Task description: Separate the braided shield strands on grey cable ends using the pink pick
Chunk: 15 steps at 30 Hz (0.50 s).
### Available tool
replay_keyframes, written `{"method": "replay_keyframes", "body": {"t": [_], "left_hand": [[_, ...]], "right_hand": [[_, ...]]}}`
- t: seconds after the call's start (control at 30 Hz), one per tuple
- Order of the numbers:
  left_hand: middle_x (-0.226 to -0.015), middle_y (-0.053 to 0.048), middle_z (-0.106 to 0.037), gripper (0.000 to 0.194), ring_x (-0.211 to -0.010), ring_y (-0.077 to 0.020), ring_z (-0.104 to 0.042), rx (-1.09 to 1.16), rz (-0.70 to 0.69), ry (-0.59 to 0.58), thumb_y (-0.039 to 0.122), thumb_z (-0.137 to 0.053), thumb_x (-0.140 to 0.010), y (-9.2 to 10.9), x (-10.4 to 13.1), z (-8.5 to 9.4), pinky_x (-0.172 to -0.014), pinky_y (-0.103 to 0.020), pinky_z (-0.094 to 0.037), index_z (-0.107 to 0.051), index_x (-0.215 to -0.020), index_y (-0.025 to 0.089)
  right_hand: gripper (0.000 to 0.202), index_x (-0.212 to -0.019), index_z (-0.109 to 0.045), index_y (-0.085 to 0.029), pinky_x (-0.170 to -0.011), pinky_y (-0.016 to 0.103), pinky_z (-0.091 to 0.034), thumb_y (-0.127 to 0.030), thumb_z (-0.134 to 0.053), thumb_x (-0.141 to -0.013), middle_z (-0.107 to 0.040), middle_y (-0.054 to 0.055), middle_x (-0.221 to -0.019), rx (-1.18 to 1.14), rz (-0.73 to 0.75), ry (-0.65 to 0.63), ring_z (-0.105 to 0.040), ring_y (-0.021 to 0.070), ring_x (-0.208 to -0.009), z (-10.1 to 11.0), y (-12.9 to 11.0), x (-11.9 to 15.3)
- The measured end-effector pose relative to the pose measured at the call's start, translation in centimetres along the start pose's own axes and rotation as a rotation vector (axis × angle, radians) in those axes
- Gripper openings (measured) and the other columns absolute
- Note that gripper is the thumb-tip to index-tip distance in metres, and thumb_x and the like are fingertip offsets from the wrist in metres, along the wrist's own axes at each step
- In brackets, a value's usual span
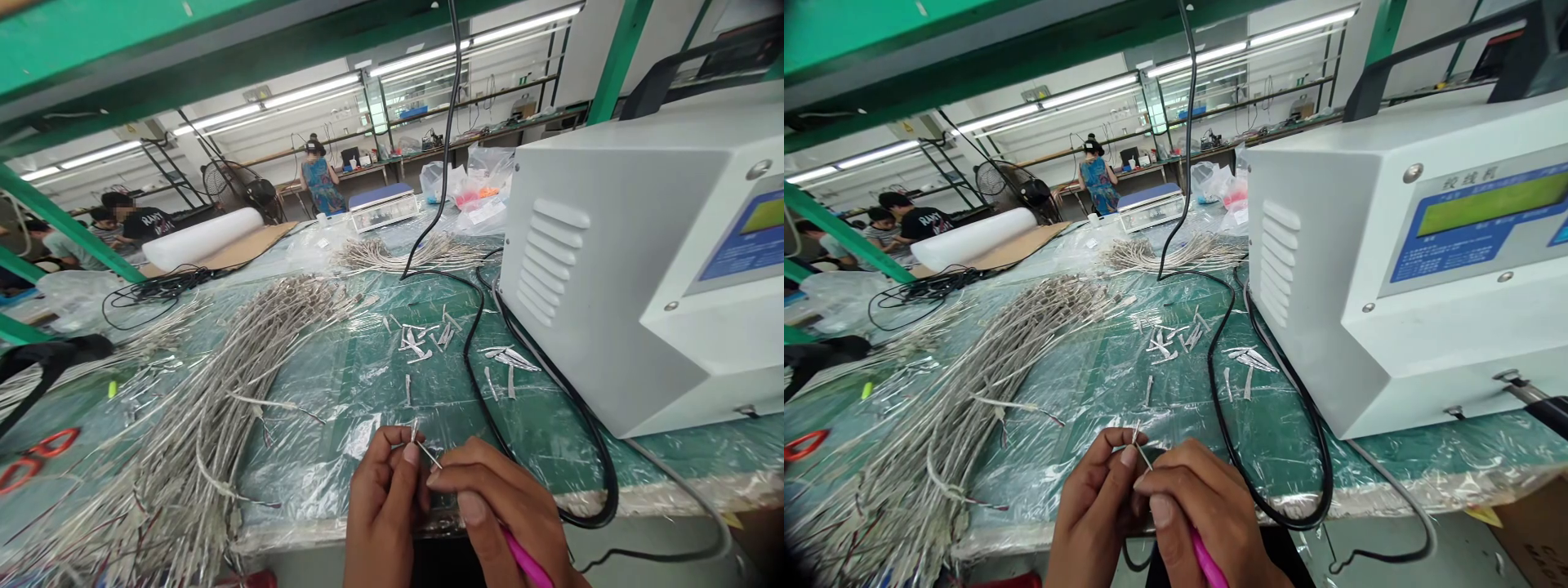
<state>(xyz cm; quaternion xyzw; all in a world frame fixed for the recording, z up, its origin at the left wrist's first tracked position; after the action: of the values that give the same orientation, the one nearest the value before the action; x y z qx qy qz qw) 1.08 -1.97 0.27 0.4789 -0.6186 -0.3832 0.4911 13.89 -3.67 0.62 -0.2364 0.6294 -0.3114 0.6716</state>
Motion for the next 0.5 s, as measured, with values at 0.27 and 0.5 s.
{"method": "replay_keyframes", "body": {"t": [0.27, 0.5], "left_hand": [[-0.053, 0.007, -0.042, 0.022, -0.048, -0.0064, -0.031, 0.081, 0.024, -0.004, 0.041, -0.065, -0.085, 0.29, -0.06, -0.17, -0.048, -0.016, -0.028, -0.062, -0.086, 0.018], [-0.053, 0.006, -0.043, 0.023, -0.05, -0.0072, -0.035, 0.061, 0.021, -0.005, 0.042, -0.066, -0.084, 0.13, -0.11, -0.06, -0.049, -0.017, -0.031, -0.063, -0.084, 0.018]], "right_hand": [[0.027, -0.099, -0.066, -0.013, -0.063, 0.03, -0.051, -0.004, -0.044, -0.086, -0.063, 0.008, -0.081, 0.004, -0.01, -0.027, -0.061, 0.0163, -0.074, -0.06, -0.01, -0.32], [0.029, -0.102, -0.066, -0.014, -0.064, 0.03, -0.051, -0.005, -0.044, -0.086, -0.063, 0.008, -0.083, 0.014, -0.012, -0.017, -0.061, 0.017, -0.075, -0.03, 0.04, -0.32]]}}
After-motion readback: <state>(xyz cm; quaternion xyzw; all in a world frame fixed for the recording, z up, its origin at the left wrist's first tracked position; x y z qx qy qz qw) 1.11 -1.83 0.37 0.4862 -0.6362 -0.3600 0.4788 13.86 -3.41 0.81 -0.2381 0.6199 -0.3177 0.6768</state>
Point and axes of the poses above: each hand's wrist, its own x-axis away from the middle knuckle, its own z-axis out of the back of the hand, y = z × x, the point moved 2 cm from there along -x, towards the middle knuckle
